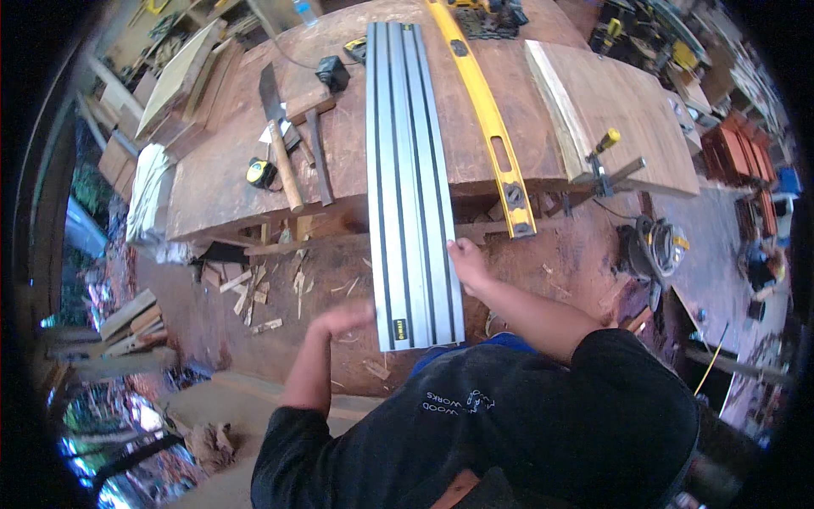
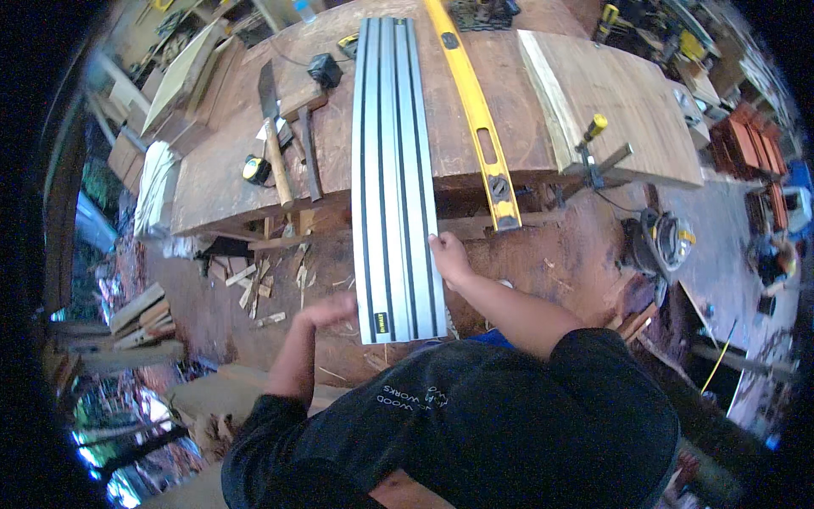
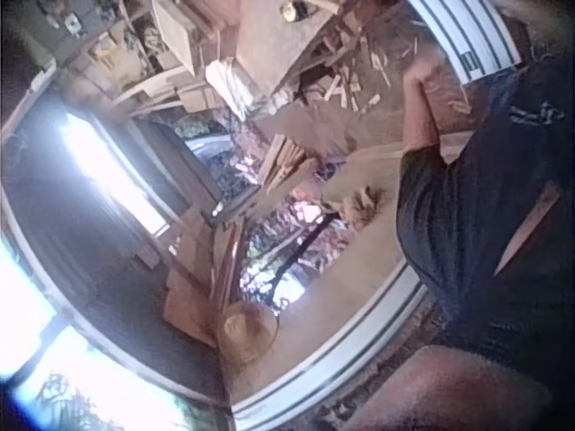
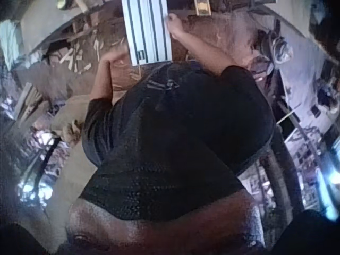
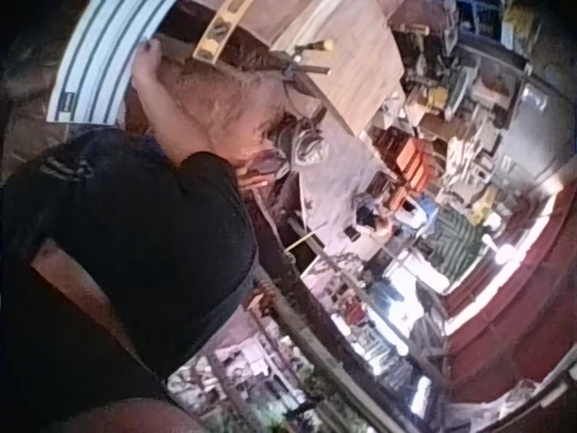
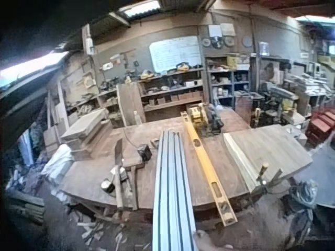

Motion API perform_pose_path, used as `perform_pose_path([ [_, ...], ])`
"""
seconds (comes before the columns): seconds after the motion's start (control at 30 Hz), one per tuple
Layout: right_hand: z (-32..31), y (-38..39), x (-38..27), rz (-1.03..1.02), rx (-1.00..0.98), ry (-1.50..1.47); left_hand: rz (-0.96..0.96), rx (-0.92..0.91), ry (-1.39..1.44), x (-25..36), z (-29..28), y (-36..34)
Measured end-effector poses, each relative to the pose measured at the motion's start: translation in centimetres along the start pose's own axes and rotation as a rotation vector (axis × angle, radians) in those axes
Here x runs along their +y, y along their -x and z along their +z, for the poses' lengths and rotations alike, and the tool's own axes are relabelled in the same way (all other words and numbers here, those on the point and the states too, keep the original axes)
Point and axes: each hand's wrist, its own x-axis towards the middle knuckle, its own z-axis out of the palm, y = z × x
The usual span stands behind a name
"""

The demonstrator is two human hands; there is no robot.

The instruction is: Measuring, clamping, and cutting a wooden board using a track saw with dust collection.

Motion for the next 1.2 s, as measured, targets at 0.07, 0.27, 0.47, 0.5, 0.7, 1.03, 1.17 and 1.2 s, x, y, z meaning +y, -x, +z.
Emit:
perform_pose_path([
  [0.07, 1.5, 0.1, 1.0, -0.06, 0.123, -0.07, 0.179, 0.142, 0.409, 3.7, -4.6, -4.4],
  [0.27, 2.2, 2.3, 0.1, -0.321, 0.354, 0.34, 0.217, 0.661, 0.516, 14.2, -7.9, -17.6],
  [0.47, -1.2, 7.3, -5.2, -0.488, 0.355, 0.339, 0.573, 0.906, 0.583, 19.2, -0.6, -10.7],
  [0.5, -2.2, 7.7, -6.4, -0.559, 0.372, 0.318, 0.635, 0.906, 0.592, 21.0, 0.1, -9.8],
  [0.7, -8.4, 12.9, -13.0, -0.707, 0.457, 0.29, 0.971, 0.802, 0.377, 30.9, 5.3, -7.2],
  [1.03, -35.4, 26.2, -27.5, -1.513, 0.763, 0.597, 1.379, 0.848, -0.988, 61.7, 6.4, -5.7],
  [1.17, -49.8, 29.7, -30.9, -1.608, 1.255, 0.984, 1.245, 0.954, -1.22, 67.2, 17.6, -9.8],
  [1.2, -52.5, 30.3, -30.7, -1.548, 1.312, 0.985, 1.151, 0.893, -1.251, 68.1, 21.6, -11.3],
])
